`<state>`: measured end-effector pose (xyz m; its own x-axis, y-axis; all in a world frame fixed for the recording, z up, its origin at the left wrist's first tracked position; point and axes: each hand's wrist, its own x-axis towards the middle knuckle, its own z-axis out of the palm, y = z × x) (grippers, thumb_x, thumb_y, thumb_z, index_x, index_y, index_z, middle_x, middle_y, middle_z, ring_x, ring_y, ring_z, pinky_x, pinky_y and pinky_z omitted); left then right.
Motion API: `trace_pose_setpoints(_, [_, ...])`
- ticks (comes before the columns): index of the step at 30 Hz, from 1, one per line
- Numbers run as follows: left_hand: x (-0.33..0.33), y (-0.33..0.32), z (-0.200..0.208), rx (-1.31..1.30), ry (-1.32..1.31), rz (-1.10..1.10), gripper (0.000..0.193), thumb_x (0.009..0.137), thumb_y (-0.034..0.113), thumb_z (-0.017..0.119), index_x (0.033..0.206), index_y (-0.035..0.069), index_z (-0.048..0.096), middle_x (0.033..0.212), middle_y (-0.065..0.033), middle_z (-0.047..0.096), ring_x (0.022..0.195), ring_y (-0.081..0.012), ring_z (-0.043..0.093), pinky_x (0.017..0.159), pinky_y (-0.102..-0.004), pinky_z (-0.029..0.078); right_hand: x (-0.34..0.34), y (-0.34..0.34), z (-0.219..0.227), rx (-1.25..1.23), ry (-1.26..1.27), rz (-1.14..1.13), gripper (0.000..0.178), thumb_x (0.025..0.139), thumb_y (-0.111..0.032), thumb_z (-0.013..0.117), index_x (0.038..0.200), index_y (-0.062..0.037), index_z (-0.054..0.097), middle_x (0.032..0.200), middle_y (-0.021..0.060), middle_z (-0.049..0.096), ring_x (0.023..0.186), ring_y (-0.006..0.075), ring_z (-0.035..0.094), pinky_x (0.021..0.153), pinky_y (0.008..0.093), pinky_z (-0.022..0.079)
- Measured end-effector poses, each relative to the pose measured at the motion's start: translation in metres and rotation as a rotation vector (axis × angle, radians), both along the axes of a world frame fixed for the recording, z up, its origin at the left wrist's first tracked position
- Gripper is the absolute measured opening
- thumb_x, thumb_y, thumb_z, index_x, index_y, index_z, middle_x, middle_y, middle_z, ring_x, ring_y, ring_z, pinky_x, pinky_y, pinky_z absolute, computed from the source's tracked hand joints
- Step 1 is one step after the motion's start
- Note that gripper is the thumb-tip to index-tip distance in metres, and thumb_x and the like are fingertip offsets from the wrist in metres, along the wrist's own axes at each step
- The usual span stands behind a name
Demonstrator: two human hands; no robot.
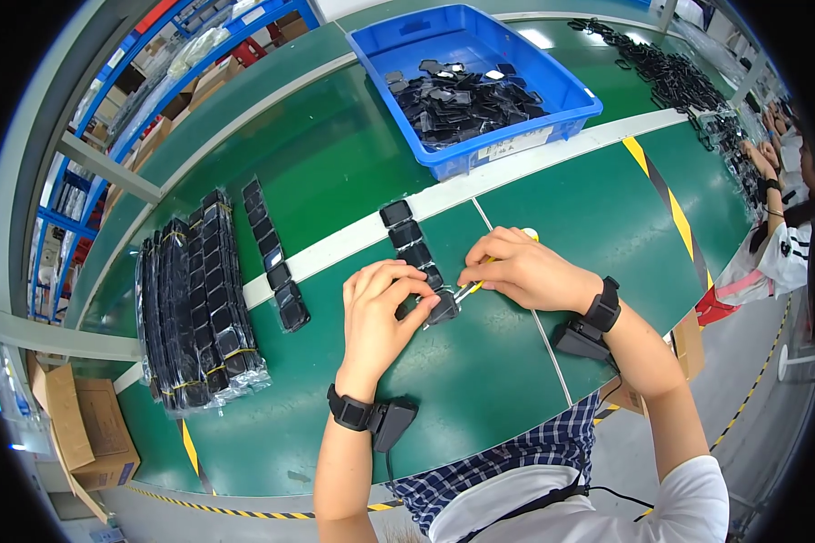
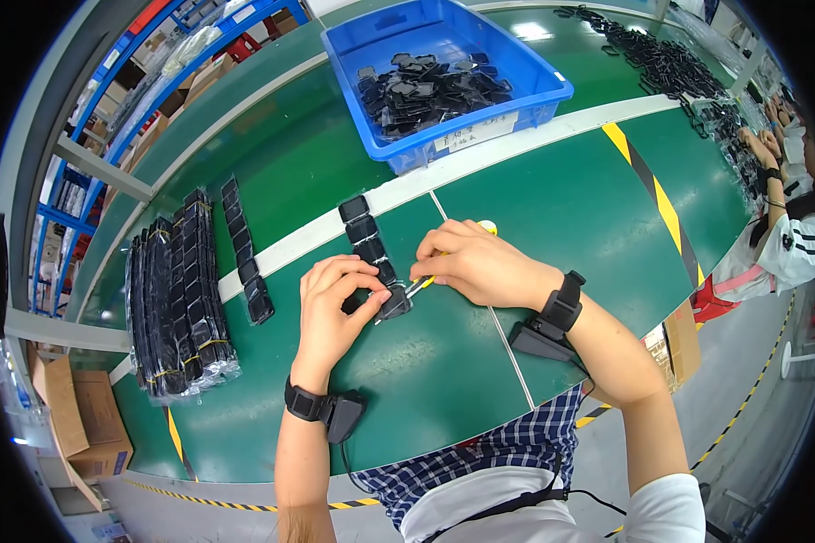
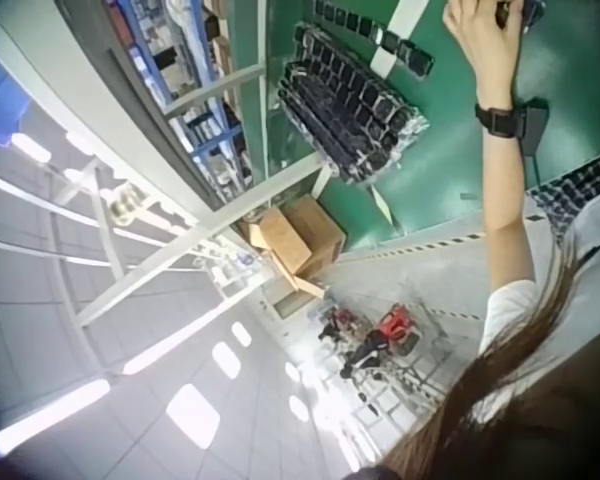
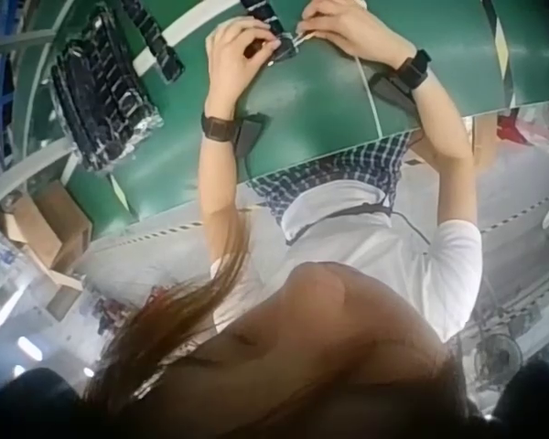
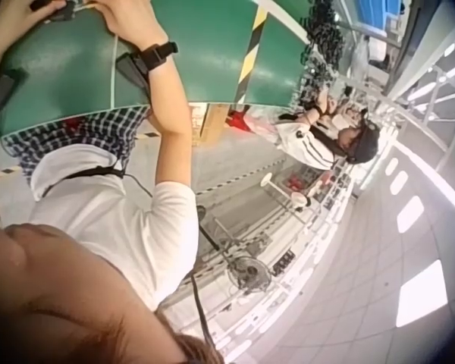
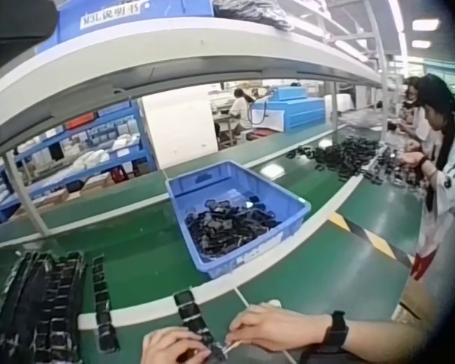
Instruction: Assembling electronic components by connecting small wires to plastic frames at a factory workbench.
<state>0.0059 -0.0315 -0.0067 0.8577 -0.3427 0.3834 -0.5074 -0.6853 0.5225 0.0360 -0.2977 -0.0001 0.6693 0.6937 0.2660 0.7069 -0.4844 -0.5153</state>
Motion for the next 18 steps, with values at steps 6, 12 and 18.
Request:
trace_pose_setpoints(6, [0.001,0.001,-0.001,-0.014,0.029,-0.008,0.014,0.080,0.014,0.086,0.087,0.012,0.074,0.112,0.0012,0.074,0.120,-0.0242,0.064,0.103,-0.0402,0.041,0.001,-0.001,0.005,-0.003,-0.011,0.020,0.028,0.087,-0.009,0.077,0.114,-0.0177,0.078,0.111,-0.0017,0.064,0.107,0.0217,0.060,0.098,0.0373,0.046])
trace_pose_setpoints(12, [0.000,0.001,-0.001,-0.019,0.053,-0.013,0.013,0.083,0.010,0.083,0.089,0.010,0.072,0.113,-0.0008,0.074,0.121,-0.0258,0.066,0.103,-0.0401,0.042,0.003,-0.010,0.006,-0.029,-0.004,0.021,0.028,0.086,-0.009,0.078,0.113,-0.0188,0.078,0.110,-0.0028,0.064,0.106,0.0207,0.060,0.098,0.0371,0.046])
trace_pose_setpoints(18, [0.001,0.004,-0.004,-0.033,0.040,0.011,0.011,0.085,0.010,0.082,0.089,0.010,0.072,0.112,-0.0014,0.073,0.121,-0.0260,0.066,0.103,-0.0403,0.043,0.003,-0.025,0.017,-0.039,0.055,0.048,0.027,0.087,-0.007,0.076,0.112,-0.0167,0.078,0.109,0.0005,0.066,0.107,0.0235,0.061,0.096,0.0384,0.048])
